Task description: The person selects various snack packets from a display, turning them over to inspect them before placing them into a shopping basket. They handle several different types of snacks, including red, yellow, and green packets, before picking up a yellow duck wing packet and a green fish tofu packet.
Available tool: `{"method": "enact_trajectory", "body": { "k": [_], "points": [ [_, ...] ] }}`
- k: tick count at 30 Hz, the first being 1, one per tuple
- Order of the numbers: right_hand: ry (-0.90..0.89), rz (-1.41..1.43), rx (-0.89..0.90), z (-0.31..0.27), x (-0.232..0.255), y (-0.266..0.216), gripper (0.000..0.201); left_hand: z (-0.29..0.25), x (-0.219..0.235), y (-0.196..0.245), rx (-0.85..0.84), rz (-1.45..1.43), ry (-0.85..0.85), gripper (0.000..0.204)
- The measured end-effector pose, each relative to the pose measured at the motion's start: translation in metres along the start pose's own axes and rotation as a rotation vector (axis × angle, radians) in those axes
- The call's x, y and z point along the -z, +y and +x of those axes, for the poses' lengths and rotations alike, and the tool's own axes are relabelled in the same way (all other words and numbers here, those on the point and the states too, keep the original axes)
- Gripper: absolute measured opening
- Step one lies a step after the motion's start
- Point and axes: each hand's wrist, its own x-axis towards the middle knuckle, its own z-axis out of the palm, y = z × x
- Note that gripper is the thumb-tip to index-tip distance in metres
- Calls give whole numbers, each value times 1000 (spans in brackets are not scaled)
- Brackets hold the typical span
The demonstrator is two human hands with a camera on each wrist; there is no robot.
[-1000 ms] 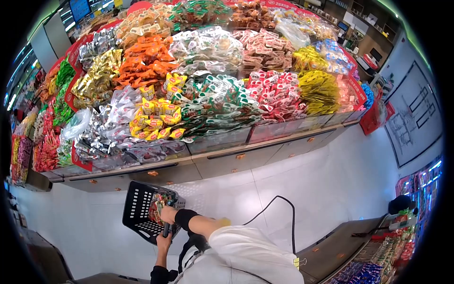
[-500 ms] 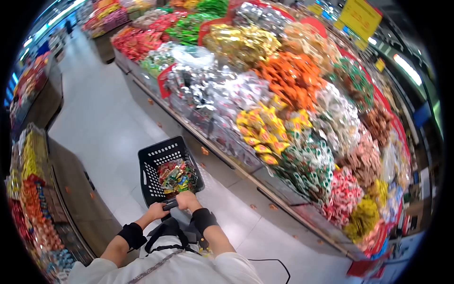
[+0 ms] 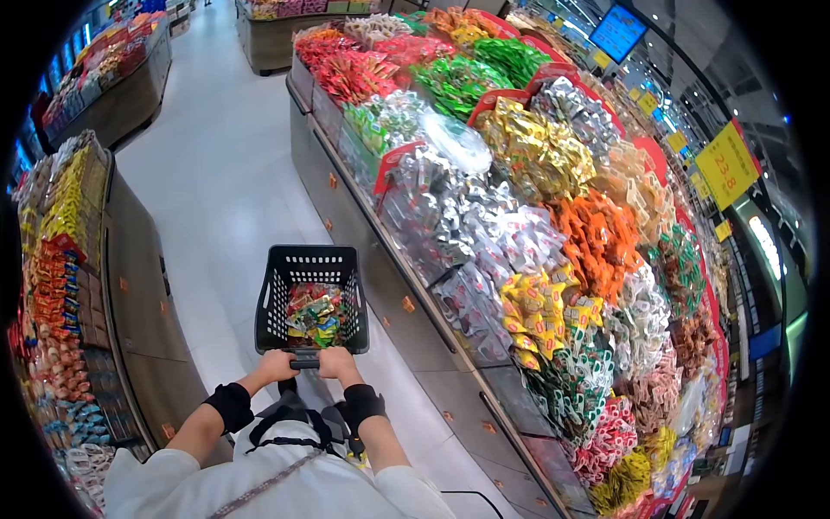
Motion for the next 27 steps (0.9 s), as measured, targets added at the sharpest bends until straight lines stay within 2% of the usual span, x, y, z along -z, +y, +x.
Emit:
{"method": "enact_trajectory", "body": {
  "k": [5,14,19,27],
  "points": [
    [-5,-47,-15,38,4,-14,22,6,19,-33,-39,-18,49,28],
    [28,-80,-5,108,22,-48,21,17,55,-96,-144,-94,280,22],
    [99,-44,21,141,29,-63,16,25,71,-127,-185,-118,329,24],
    [73,-56,18,181,52,-76,13,46,87,-162,-182,-75,367,29]
  ]
}}
